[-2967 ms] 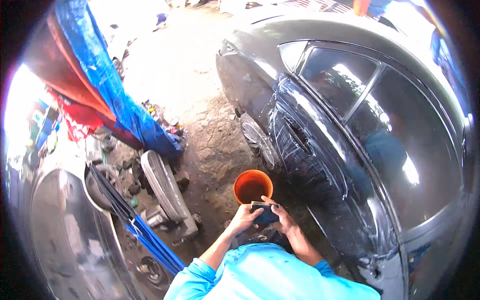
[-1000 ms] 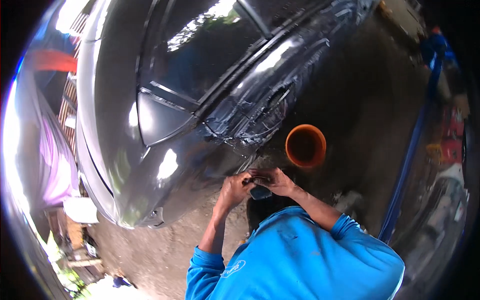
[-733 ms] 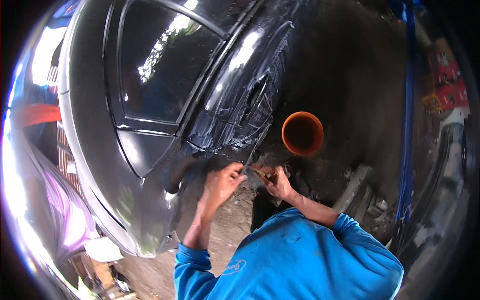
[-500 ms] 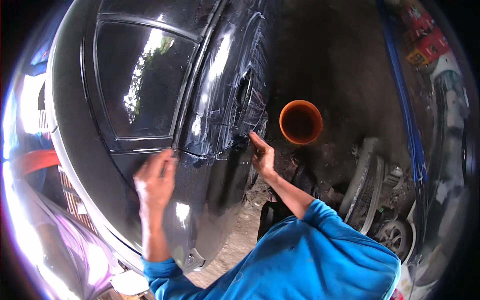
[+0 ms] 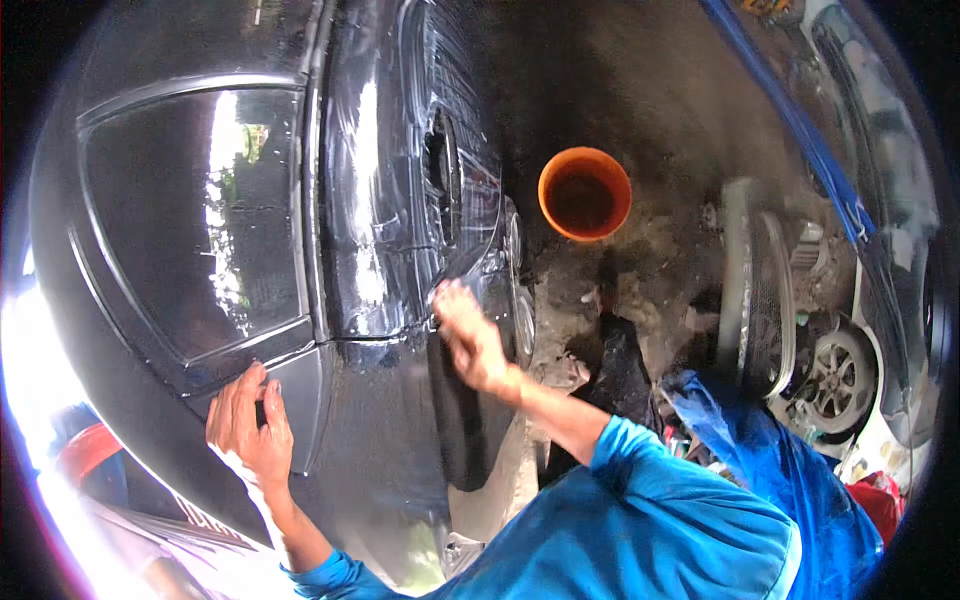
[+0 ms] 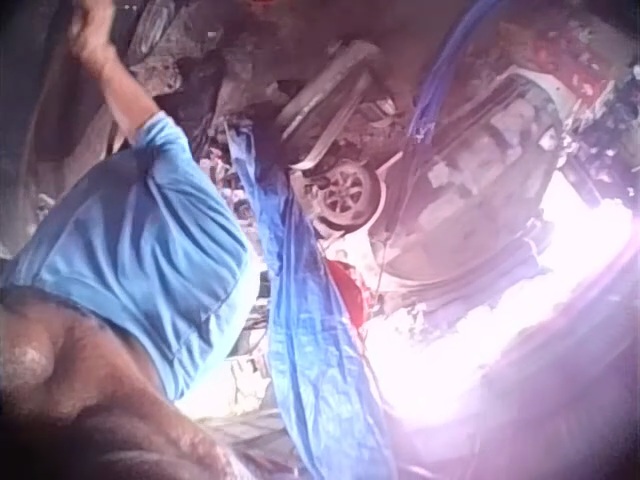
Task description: Sand the surface of a car door using a sanding block and water.
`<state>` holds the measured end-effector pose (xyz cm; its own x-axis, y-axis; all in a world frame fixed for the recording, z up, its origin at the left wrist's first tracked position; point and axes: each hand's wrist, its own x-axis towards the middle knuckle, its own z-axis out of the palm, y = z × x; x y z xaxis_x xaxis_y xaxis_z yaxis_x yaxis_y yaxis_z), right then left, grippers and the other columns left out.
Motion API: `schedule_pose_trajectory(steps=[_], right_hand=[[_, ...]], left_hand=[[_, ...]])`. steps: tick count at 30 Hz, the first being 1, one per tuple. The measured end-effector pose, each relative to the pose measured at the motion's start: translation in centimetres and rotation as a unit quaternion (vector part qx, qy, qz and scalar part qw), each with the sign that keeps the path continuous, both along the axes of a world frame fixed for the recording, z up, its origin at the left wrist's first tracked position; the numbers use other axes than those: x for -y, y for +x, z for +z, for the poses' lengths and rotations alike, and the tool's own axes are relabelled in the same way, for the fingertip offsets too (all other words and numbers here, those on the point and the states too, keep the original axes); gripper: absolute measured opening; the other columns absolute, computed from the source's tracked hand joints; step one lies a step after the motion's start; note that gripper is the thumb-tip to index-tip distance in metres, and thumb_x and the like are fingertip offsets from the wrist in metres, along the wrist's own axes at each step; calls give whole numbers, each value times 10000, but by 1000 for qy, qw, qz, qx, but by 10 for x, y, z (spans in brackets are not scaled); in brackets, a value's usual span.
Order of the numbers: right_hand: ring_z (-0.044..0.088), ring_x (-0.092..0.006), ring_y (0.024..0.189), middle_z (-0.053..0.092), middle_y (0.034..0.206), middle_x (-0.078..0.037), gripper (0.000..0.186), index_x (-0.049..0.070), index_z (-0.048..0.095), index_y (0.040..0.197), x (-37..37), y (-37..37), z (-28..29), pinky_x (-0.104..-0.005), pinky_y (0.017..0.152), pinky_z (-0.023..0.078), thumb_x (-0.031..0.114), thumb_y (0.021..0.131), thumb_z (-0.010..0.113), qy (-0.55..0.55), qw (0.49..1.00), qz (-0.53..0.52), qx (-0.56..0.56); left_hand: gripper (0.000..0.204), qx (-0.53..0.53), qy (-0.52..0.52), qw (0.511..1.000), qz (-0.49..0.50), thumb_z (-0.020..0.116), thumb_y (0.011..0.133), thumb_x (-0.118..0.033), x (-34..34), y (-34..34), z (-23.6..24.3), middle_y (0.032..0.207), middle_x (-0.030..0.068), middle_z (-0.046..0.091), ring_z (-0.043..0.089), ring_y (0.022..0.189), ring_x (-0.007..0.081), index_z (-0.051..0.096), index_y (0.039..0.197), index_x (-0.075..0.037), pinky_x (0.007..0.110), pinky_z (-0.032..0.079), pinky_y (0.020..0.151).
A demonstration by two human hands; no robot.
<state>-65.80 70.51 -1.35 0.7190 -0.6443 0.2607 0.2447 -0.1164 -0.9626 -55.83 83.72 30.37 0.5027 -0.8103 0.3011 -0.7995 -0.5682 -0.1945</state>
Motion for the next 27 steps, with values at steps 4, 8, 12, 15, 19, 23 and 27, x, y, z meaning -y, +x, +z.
schedule_pose_trajectory(steps=[4, 8, 12, 15, 19, 23, 27], right_hand=[[382, -376, 1406, 487, 1452, -188, 508, 77, 550, 1367, 26, 4, -18, -518, 1183, 220, -52, 876, 560, -109, 994, 2, 25], [391, -368, 1401, 498, 1439, -192, 421, 72, 566, 1346, 29, 16, -24, -472, 1186, 216, 5, 931, 571, -10, 997, -71, -18], [391, -344, 1408, 516, 1428, -177, 408, 80, 600, 1316, -7, 0, 31, -464, 1186, 208, -19, 922, 560, -18, 999, -37, 3], [411, -332, 1397, 529, 1419, -168, 378, 71, 606, 1306, 30, 21, -19, -472, 1175, 237, -8, 944, 533, 16, 992, -120, -37], [411, -344, 1394, 515, 1428, -183, 366, 58, 591, 1318, 5, 28, 35, -467, 1174, 245, 17, 958, 540, 60, 994, -84, 29], [428, -357, 1380, 520, 1434, -152, 445, 104, 567, 1346, 10, 26, 33, -490, 1180, 227, -26, 921, 561, -35, 994, -104, -8], [457, -360, 1355, 556, 1381, -189, 404, 70, 592, 1301, 14, 38, 13, -464, 1157, 299, -7, 904, 593, 20, 982, -182, -40]], left_hand=[[212, -19, -5, 1000, -15, 684, 869, -47, -7, -1, 1, 908, 90, 719, 657, 726, 201, 675, 1078, -15, 326, 465, 612], [248, -55, -22, 998, -7, 690, 858, -30, 5, 3, -3, 911, 87, 720, 660, 753, 203, 672, 1105, -31, 325, 464, 619], [248, -23, -10, 1000, -9, 691, 859, -40, -8, -1, 2, 904, 82, 715, 651, 748, 201, 672, 1106, -32, 324, 468, 634], [242, -36, -24, 999, -5, 692, 859, -43, -2, 0, -3, 896, 77, 715, 648, 742, 197, 677, 1101, -34, 320, 468, 636], [208, -20, -22, 1000, 1, 703, 847, -70, -1, 0, -6, 813, 78, 694, 655, 689, 211, 674, 1043, -8, 357, 477, 665], [205, -1, -28, 1000, -2, 701, 847, -64, 3, -3, 3, 808, 78, 694, 658, 693, 213, 676, 1042, -7, 360, 482, 673], [206, -24, -33, 999, -4, 706, 844, -64, 8, -2, -3, 799, 73, 692, 655, 686, 212, 677, 1040, -8, 359, 476, 667]])
